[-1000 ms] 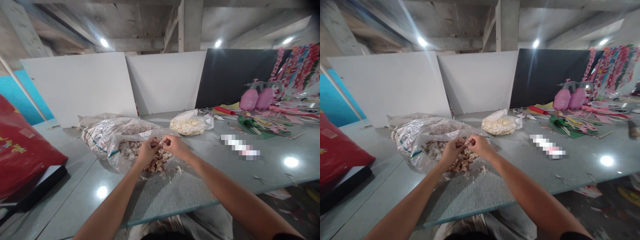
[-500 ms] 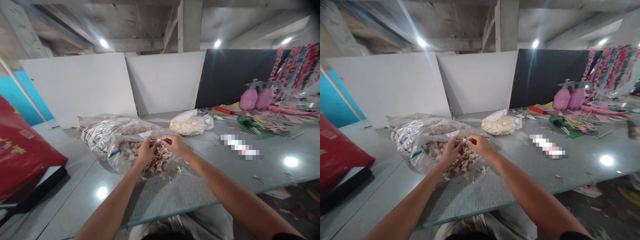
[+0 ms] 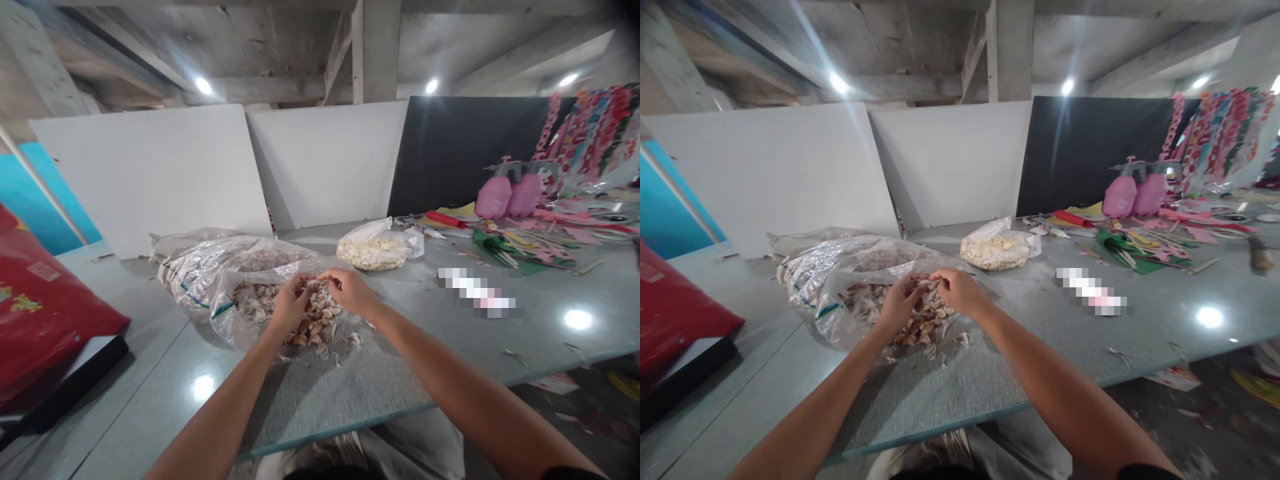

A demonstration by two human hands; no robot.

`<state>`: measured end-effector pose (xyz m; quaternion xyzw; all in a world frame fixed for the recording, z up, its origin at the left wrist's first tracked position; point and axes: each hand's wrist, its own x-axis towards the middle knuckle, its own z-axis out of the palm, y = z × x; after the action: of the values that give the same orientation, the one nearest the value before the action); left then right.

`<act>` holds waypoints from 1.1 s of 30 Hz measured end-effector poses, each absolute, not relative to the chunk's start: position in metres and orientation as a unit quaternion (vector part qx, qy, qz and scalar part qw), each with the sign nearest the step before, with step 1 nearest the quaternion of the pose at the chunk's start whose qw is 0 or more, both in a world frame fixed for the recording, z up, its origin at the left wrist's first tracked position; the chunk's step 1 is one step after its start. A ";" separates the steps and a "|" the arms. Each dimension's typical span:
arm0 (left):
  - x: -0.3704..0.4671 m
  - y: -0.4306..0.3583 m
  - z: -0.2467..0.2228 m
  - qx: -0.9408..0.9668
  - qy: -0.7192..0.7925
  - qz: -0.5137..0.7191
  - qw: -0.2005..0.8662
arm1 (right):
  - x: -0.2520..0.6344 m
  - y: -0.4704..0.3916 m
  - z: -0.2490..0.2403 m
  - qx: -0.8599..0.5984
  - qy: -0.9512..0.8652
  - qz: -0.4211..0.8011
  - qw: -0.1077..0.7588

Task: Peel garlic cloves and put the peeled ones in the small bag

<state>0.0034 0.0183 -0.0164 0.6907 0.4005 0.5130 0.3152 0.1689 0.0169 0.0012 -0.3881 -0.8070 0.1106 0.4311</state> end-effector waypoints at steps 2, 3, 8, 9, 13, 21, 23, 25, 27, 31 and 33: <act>0.003 0.018 -0.016 0.690 0.407 0.514 0.309 | 0.170 0.017 0.002 -0.407 -0.808 0.106 0.413; 0.003 0.018 -0.016 0.689 0.407 0.515 0.307 | 0.170 0.016 0.003 -0.415 -0.812 0.100 0.398; 0.002 0.018 -0.017 0.697 0.408 0.510 0.294 | 0.172 0.006 0.015 -0.412 -0.856 0.078 0.303; 0.002 0.018 -0.017 0.696 0.411 0.509 0.295 | 0.177 0.004 0.019 -0.409 -0.860 0.089 0.291; 0.002 0.019 -0.019 0.691 0.416 0.510 0.299 | 0.226 0.006 0.031 -0.457 -0.846 0.157 0.223; 0.001 0.021 -0.019 0.696 0.416 0.511 0.286 | 0.412 0.038 0.012 -0.706 -0.696 -0.053 0.117; 0.001 0.022 -0.019 0.698 0.418 0.511 0.278 | 0.435 0.038 0.003 -0.715 -0.690 -0.055 0.101; 0.000 0.022 -0.019 0.698 0.421 0.511 0.273 | 0.445 0.036 -0.004 -0.726 -0.680 -0.056 0.089; 0.000 0.021 -0.019 0.697 0.422 0.511 0.274 | 0.449 0.035 -0.010 -0.735 -0.671 -0.053 0.082; 0.001 0.020 -0.019 0.697 0.423 0.509 0.277 | 0.455 0.035 -0.015 -0.741 -0.664 -0.048 0.082; 0.001 0.019 -0.018 0.699 0.424 0.506 0.274 | 0.460 0.035 -0.016 -0.739 -0.666 -0.052 0.088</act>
<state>0.0005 0.0194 -0.0183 0.6992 0.4242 0.5062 0.2738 0.4604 0.0354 -0.0161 -0.7389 -0.6660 -0.0524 0.0881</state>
